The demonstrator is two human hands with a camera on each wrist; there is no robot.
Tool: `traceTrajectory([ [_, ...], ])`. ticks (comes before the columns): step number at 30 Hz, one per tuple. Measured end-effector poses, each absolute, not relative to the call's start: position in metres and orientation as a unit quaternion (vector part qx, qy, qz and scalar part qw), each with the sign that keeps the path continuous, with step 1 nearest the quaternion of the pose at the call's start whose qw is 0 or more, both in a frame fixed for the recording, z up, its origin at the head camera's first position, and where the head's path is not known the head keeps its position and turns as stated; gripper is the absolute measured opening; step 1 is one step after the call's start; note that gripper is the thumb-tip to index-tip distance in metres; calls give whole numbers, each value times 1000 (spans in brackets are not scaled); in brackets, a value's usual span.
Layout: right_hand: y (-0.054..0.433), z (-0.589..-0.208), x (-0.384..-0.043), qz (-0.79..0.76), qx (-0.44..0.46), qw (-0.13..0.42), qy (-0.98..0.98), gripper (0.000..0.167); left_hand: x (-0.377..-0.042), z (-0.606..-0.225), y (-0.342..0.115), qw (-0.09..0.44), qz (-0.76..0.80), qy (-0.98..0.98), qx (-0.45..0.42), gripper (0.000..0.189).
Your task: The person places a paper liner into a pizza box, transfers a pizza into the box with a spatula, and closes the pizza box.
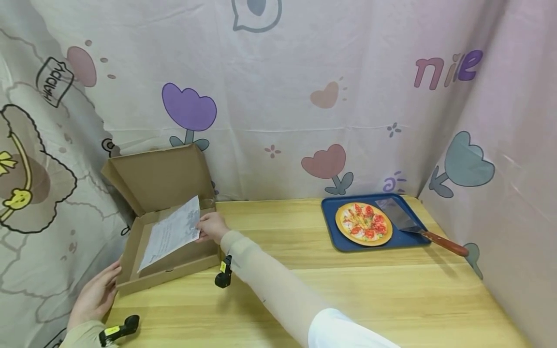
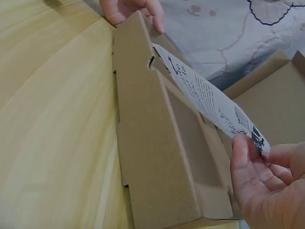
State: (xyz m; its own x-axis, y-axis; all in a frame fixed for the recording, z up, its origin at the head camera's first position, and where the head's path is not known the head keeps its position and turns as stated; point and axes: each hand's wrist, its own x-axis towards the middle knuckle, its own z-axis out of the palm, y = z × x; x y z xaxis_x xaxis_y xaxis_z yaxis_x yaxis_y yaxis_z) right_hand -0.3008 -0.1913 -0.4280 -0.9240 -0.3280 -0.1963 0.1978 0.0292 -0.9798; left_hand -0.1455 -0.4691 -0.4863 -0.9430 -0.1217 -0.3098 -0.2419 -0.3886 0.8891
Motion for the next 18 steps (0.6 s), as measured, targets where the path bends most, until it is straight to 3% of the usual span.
traceTrajectory([
  [18, -202, -434, -301, -677, -36, 191, 709, 6, -145, -482, -464, 32, 781, 582, -225, 20],
])
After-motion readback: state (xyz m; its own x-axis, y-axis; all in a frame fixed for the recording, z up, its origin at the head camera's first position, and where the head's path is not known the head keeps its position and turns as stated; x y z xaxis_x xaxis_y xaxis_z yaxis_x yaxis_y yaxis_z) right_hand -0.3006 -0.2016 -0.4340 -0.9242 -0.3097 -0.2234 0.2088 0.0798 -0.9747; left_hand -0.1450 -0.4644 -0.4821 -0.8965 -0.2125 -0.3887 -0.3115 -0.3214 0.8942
